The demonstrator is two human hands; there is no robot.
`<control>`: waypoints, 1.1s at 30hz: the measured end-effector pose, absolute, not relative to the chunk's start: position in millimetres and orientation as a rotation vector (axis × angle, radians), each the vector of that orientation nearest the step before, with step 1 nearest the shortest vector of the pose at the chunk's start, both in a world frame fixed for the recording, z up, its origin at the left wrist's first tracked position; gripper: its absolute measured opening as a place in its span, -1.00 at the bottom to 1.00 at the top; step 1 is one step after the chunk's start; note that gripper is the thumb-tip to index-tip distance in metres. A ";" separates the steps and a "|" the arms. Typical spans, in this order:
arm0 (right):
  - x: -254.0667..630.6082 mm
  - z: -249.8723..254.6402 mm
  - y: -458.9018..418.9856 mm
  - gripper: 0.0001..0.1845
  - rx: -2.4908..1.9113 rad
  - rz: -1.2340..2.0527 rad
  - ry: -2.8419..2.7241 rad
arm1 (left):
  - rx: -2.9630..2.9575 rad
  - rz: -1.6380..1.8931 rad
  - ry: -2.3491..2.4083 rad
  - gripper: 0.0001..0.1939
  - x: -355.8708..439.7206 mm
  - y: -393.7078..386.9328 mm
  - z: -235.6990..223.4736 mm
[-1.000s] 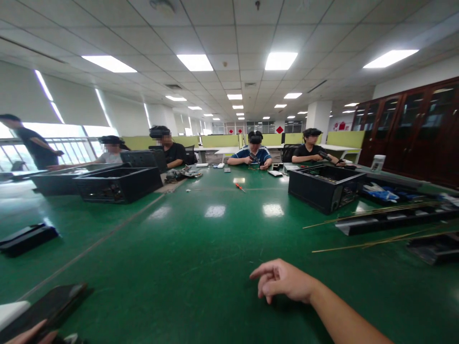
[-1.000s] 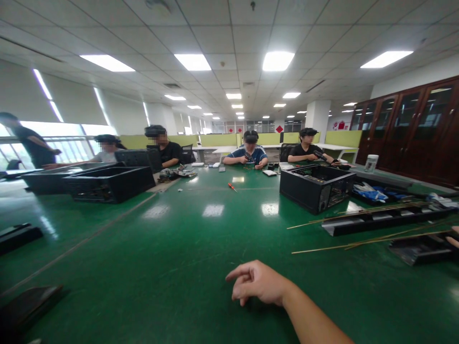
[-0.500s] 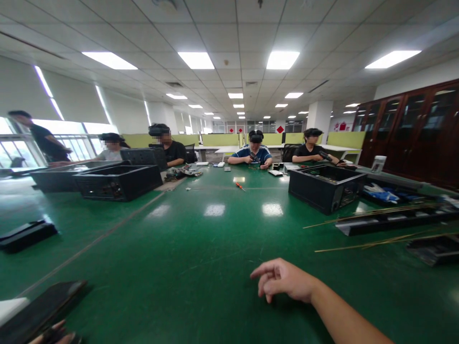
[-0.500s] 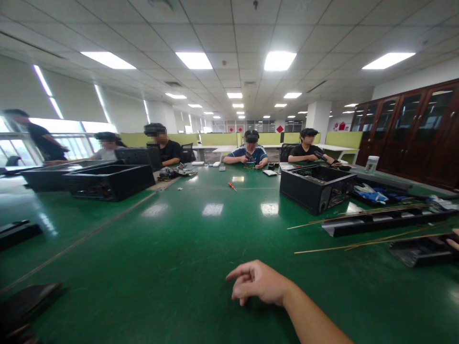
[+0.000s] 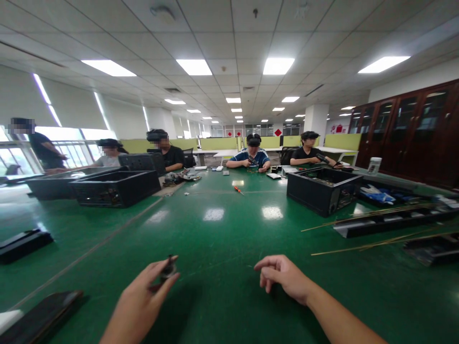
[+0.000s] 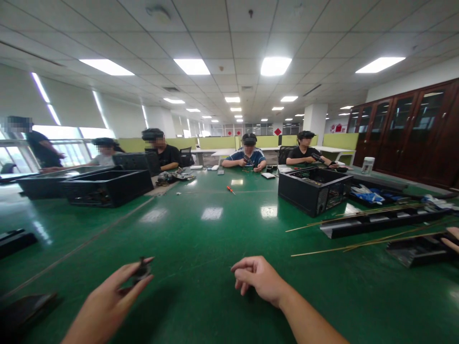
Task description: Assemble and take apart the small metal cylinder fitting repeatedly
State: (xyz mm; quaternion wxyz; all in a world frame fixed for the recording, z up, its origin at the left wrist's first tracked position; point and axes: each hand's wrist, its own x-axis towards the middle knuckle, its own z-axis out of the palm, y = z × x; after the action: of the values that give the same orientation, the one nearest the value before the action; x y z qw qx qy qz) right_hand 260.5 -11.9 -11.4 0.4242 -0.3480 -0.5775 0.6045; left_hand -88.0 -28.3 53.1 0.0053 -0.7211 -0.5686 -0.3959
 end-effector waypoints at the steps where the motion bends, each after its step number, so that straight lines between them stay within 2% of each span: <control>1: 261.6 -10.6 -11.0 -0.51 -0.873 1.465 -1.432 | -2.413 -1.194 -1.746 -0.69 -67.0 -19.2 49.8; 4: 265.5 -11.2 -8.0 -0.49 -0.880 1.334 -1.426 | -2.723 -1.058 -1.695 -0.59 -2.8 -1.8 36.9; 7: 266.2 -17.1 -6.3 -0.36 -0.951 1.211 -1.486 | -2.820 -1.059 -1.691 -0.60 34.1 2.9 24.6; 12: 258.5 -25.4 -8.1 -0.24 -1.036 1.047 -1.697 | -2.963 -1.017 -1.585 -0.77 30.2 -0.2 18.0; 18: 254.7 -12.7 -18.9 -0.25 -1.136 0.898 -1.835 | -2.974 -1.169 -1.378 -0.71 24.4 -7.5 18.4; 33: 240.4 3.8 -37.7 -0.72 -1.148 0.565 -1.941 | -2.990 -1.340 -1.241 -0.70 31.4 -12.6 14.7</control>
State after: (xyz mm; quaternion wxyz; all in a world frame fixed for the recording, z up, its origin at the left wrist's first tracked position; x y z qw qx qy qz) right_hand 240.4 -37.7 3.8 0.3969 -0.4533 -0.7663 0.2231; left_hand 31.4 -12.6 14.7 -0.1799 -0.8394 -0.3485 -0.3762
